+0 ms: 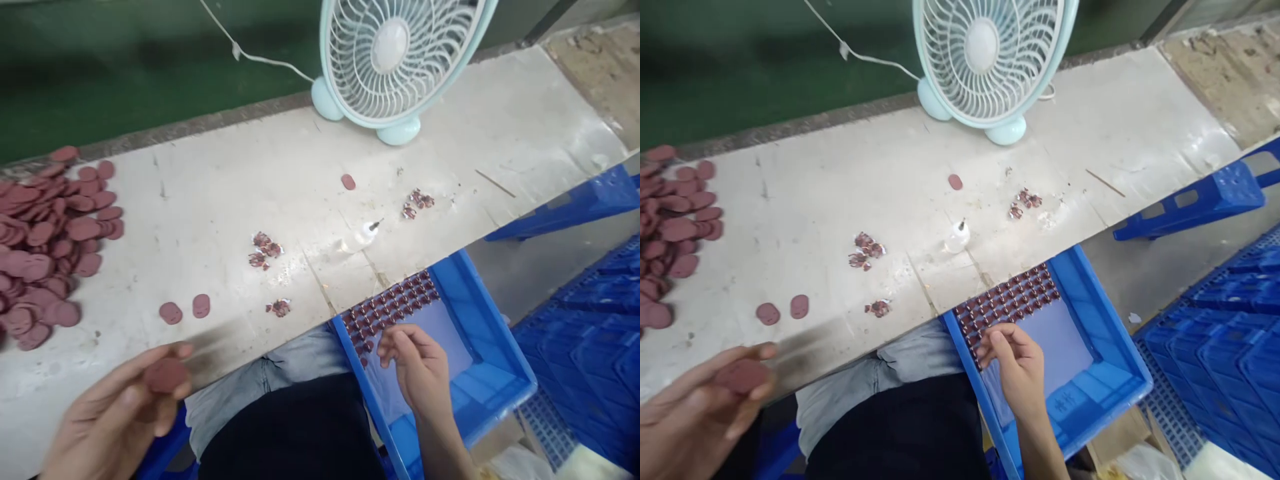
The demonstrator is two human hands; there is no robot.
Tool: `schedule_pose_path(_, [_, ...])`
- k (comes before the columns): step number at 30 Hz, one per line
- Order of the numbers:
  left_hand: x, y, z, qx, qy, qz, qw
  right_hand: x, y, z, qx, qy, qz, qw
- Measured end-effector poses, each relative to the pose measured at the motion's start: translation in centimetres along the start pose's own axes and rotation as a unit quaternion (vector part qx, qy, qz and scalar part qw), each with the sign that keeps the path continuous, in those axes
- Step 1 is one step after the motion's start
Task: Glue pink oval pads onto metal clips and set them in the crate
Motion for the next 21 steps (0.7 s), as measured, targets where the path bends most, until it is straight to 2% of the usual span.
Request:
schedule_pose_path(2, [-0.5,-3.5,0.4,-0.079,-0.007,0.043,0.996,-3.3,-4.5,-1.6,-0.069,-0.021,-0.16,0.985])
schedule_pose_path(3, [-0.8,-5.2,0.7,-0.12,-0.005,0.064,0.991,-4.7,-7.5,-2.4,-0.118,-0.056,-0.282,0.95])
schedule_pose_path(4, [-1.2,-6.9,1.0,-0.159,0.004,0.082,0.984,-6.2,-10.3,-3.1,-0.163,-0.096,-0.407,0.893])
schedule_pose_path(5, [-1.6,-8.4,1.3,-0.194,0.017,0.097,0.976,-7.8,-12.5,-4.1,-0.193,-0.129,-0.516,0.825])
schedule_pose_path(6, [-2.0,-9.7,1.6,-0.218,0.031,0.114,0.969,-9.3,-14.0,-5.2,-0.207,-0.153,-0.603,0.755])
schedule_pose_path(7, [-2.4,-10.8,1.9,-0.239,0.044,0.129,0.961,-10.4,-15.0,-6.5,-0.209,-0.164,-0.66,0.702])
schedule_pose_path(8, [-2.7,-11.7,2.2,-0.257,0.055,0.144,0.954,-11.2,-15.5,-7.6,-0.204,-0.168,-0.697,0.667])
schedule_pose_path(9, [-2.9,-12.5,2.4,-0.275,0.061,0.159,0.946,-11.7,-15.7,-8.4,-0.196,-0.166,-0.715,0.65])
schedule_pose_path(10, [-3.1,-13.1,2.5,-0.292,0.065,0.172,0.939,-12.0,-15.7,-8.9,-0.189,-0.163,-0.714,0.655])
schedule_pose_path(11, [-3.3,-13.6,2.5,-0.305,0.068,0.186,0.931,-12.1,-15.6,-8.9,-0.181,-0.154,-0.692,0.681])
schedule_pose_path(14, [-3.7,-14.4,2.2,-0.331,0.072,0.216,0.916,-11.9,-14.3,-7.0,-0.152,-0.088,-0.533,0.828])
schedule_pose_path(15, [-3.9,-14.5,2.1,-0.333,0.075,0.221,0.914,-11.9,-13.9,-5.9,-0.144,-0.056,-0.467,0.87])
schedule_pose_path(16, [-4.0,-14.6,2.0,-0.335,0.076,0.224,0.912,-12.1,-13.6,-4.6,-0.143,-0.022,-0.41,0.901])
schedule_pose_path(18, [-4.0,-14.9,1.9,-0.335,0.077,0.23,0.911,-12.4,-13.7,-1.9,-0.153,0.036,-0.319,0.935])
schedule_pose_path(21, [-3.8,-15.1,1.9,-0.329,0.069,0.249,0.908,-12.2,-14.0,1.0,-0.145,0.109,-0.234,0.955])
Point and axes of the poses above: each hand's wrist, its own z-axis away from the middle knuckle, its own y-axis out of the back of the hand, x = y × z, the point moved 10 cm from there along -z, towards the middle knuckle, and after that the axes turned 12 degrees about y, right-handed, at the moved point
